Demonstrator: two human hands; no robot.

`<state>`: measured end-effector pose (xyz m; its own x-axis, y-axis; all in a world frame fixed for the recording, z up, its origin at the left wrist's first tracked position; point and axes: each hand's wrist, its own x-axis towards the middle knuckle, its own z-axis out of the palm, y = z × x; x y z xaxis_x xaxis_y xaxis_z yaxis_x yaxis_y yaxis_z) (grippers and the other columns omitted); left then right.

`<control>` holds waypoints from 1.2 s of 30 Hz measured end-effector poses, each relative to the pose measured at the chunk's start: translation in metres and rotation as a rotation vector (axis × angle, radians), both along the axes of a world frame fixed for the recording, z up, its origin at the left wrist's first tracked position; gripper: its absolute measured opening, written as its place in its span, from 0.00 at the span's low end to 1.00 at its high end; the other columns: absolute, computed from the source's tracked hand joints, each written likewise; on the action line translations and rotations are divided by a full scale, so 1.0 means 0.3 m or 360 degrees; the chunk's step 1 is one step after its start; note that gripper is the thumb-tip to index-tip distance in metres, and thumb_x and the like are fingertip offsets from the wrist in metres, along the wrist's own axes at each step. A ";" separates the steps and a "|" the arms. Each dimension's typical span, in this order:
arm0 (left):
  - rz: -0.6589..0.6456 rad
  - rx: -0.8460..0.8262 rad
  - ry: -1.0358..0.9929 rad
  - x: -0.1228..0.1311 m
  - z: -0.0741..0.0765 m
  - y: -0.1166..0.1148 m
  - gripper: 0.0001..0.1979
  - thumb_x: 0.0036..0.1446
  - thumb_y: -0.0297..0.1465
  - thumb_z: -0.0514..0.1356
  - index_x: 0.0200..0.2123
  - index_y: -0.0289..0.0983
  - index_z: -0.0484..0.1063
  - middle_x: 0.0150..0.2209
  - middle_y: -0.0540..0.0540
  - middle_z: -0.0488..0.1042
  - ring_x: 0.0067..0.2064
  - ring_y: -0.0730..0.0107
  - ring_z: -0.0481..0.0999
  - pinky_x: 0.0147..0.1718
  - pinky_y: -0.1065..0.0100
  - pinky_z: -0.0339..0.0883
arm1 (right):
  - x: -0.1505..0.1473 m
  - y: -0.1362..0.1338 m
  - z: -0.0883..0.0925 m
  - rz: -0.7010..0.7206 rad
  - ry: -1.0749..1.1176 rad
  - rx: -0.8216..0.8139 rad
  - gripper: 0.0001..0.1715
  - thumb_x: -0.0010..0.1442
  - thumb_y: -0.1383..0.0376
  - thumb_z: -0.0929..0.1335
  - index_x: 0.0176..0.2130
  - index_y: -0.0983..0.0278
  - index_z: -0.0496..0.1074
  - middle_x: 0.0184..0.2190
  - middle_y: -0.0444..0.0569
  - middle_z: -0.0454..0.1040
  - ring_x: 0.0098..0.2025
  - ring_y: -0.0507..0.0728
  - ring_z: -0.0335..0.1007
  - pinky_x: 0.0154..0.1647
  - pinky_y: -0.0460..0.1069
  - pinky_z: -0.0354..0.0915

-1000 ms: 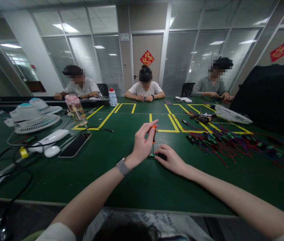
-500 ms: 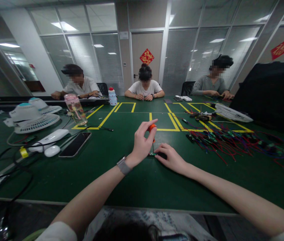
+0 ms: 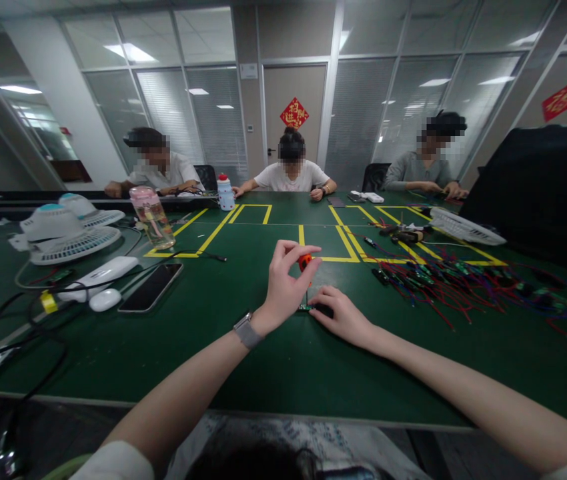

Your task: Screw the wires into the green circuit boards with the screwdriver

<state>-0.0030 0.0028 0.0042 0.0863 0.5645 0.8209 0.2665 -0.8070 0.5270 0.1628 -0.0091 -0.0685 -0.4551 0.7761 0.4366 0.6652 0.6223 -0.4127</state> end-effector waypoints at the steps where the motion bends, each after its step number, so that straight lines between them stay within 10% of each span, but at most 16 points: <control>1: -0.0031 -0.0009 0.0001 0.000 -0.001 0.001 0.10 0.61 0.32 0.57 0.44 0.40 0.75 0.41 0.46 0.68 0.43 0.70 0.71 0.44 0.67 0.66 | 0.000 0.000 0.000 0.0002 -0.0001 -0.0001 0.06 0.59 0.69 0.69 0.38 0.63 0.75 0.35 0.50 0.72 0.40 0.58 0.68 0.43 0.54 0.65; 17: -0.0254 -0.0121 -0.0009 0.001 -0.004 0.005 0.17 0.65 0.29 0.50 0.55 0.42 0.67 0.48 0.44 0.71 0.48 0.69 0.72 0.48 0.65 0.66 | 0.001 0.001 -0.006 0.0004 0.0012 -0.0008 0.06 0.59 0.69 0.68 0.39 0.63 0.75 0.35 0.50 0.72 0.40 0.58 0.68 0.44 0.54 0.65; 24: 0.0014 0.0007 -0.0001 -0.005 -0.001 0.001 0.10 0.61 0.30 0.57 0.43 0.40 0.76 0.37 0.47 0.67 0.41 0.70 0.70 0.43 0.68 0.66 | 0.001 0.000 -0.005 0.0000 0.0010 -0.0004 0.06 0.59 0.69 0.69 0.38 0.63 0.75 0.35 0.49 0.72 0.40 0.58 0.68 0.44 0.54 0.65; 30: -0.0303 -0.0117 -0.0098 0.000 -0.009 0.005 0.15 0.66 0.29 0.50 0.53 0.41 0.70 0.45 0.45 0.73 0.44 0.70 0.73 0.44 0.67 0.68 | 0.002 0.002 -0.005 0.0012 0.0016 0.0005 0.06 0.59 0.69 0.68 0.38 0.63 0.75 0.35 0.50 0.72 0.40 0.58 0.68 0.44 0.53 0.65; 36: -0.0038 0.0051 -0.0037 -0.003 -0.005 0.003 0.09 0.59 0.32 0.59 0.42 0.40 0.77 0.38 0.47 0.69 0.42 0.70 0.70 0.43 0.67 0.66 | 0.000 0.005 -0.008 0.0014 0.0010 0.0013 0.06 0.59 0.70 0.68 0.39 0.64 0.75 0.36 0.50 0.72 0.40 0.58 0.67 0.44 0.54 0.64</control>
